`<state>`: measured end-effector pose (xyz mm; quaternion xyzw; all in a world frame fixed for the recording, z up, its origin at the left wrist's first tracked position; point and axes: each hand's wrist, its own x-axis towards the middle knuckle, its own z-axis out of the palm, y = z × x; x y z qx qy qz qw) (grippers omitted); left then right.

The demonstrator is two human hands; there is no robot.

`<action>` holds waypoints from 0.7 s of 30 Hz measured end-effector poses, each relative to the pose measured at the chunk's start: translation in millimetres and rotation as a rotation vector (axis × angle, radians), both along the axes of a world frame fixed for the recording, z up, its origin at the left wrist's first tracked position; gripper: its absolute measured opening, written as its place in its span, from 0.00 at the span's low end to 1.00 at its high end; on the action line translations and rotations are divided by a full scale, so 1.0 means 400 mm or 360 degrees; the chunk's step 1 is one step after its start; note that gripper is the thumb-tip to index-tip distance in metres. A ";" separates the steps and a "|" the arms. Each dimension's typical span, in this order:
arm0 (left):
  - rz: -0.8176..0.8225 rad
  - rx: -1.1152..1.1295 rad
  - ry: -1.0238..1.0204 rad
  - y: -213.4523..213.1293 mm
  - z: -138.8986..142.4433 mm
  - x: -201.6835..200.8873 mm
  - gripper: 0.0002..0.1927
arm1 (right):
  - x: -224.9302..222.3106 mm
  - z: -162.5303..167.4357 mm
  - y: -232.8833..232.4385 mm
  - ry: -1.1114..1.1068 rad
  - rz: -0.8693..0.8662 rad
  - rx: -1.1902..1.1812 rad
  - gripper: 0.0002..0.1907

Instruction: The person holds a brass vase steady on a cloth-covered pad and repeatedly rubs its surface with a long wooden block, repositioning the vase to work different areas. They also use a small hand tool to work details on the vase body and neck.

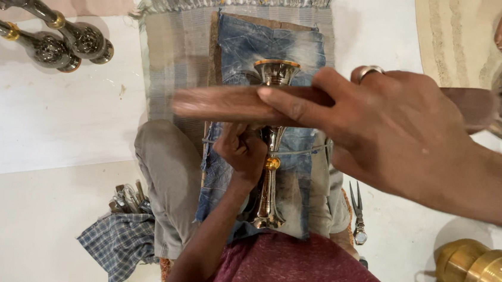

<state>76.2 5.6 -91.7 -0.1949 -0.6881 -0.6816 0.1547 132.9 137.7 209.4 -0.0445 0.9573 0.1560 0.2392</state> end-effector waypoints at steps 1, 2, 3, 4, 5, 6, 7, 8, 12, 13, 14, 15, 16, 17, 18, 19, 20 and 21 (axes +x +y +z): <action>0.0022 0.0011 0.0040 0.001 0.004 -0.001 0.10 | -0.010 0.001 -0.003 -0.0050 -0.0032 -0.0020 0.47; 0.0046 0.0021 0.0081 0.002 0.008 -0.003 0.07 | -0.018 0.003 -0.006 -0.0099 -0.0062 -0.0038 0.47; 0.0074 0.0028 0.0121 0.002 0.011 -0.003 0.05 | -0.027 0.002 -0.011 -0.0082 -0.0001 0.0000 0.46; 0.0063 0.0043 0.0155 0.002 0.014 -0.005 0.06 | -0.033 0.005 -0.014 -0.0058 0.0051 0.0044 0.46; 0.0048 0.0063 0.0188 0.003 0.015 -0.006 0.08 | -0.038 0.007 -0.018 -0.0036 0.0092 0.0070 0.46; 0.0036 0.0070 0.0209 0.001 0.015 -0.005 0.10 | -0.044 0.010 -0.022 -0.0014 0.0132 0.0096 0.45; 0.0053 0.0054 0.0144 -0.001 0.015 -0.002 0.08 | -0.046 0.014 -0.027 -0.0003 0.0170 0.0093 0.45; 0.0068 0.0052 0.0096 -0.003 0.013 -0.002 0.07 | -0.052 0.017 -0.033 0.0024 0.0205 0.0104 0.44; 0.0027 0.0121 -0.0107 -0.010 0.008 0.003 0.13 | -0.049 0.027 -0.044 0.0154 0.0206 -0.0008 0.42; -0.0002 0.0125 -0.0069 -0.012 0.009 0.003 0.13 | -0.044 0.027 -0.041 0.0090 0.0193 0.0043 0.44; -0.0027 0.0137 -0.0020 -0.013 0.010 0.002 0.12 | -0.038 0.024 -0.034 0.0037 0.0186 0.0103 0.46; -0.0050 0.0141 0.0032 -0.015 0.013 -0.001 0.12 | -0.033 0.018 -0.027 0.0107 0.0134 0.0019 0.46; -0.0074 0.0155 0.0069 -0.015 0.015 -0.003 0.13 | -0.025 0.009 -0.021 0.0168 0.0073 -0.0072 0.47; -0.0101 0.0173 0.0109 -0.012 0.018 -0.008 0.15 | -0.017 -0.002 -0.013 0.0232 0.0010 -0.0158 0.48; -0.0129 0.0194 0.0151 -0.010 0.021 -0.010 0.17 | -0.011 -0.012 -0.002 0.0276 -0.0011 -0.0199 0.49; -0.0126 0.0161 0.0115 -0.009 0.025 -0.009 0.16 | -0.006 -0.022 0.008 0.0313 -0.0032 -0.0245 0.49; -0.0119 0.0128 0.0082 -0.008 0.026 -0.009 0.16 | -0.002 -0.033 0.016 0.0353 -0.0048 -0.0290 0.50; -0.0116 0.0099 0.0055 -0.006 0.027 -0.008 0.15 | 0.003 -0.043 0.021 0.0406 -0.0038 -0.0310 0.50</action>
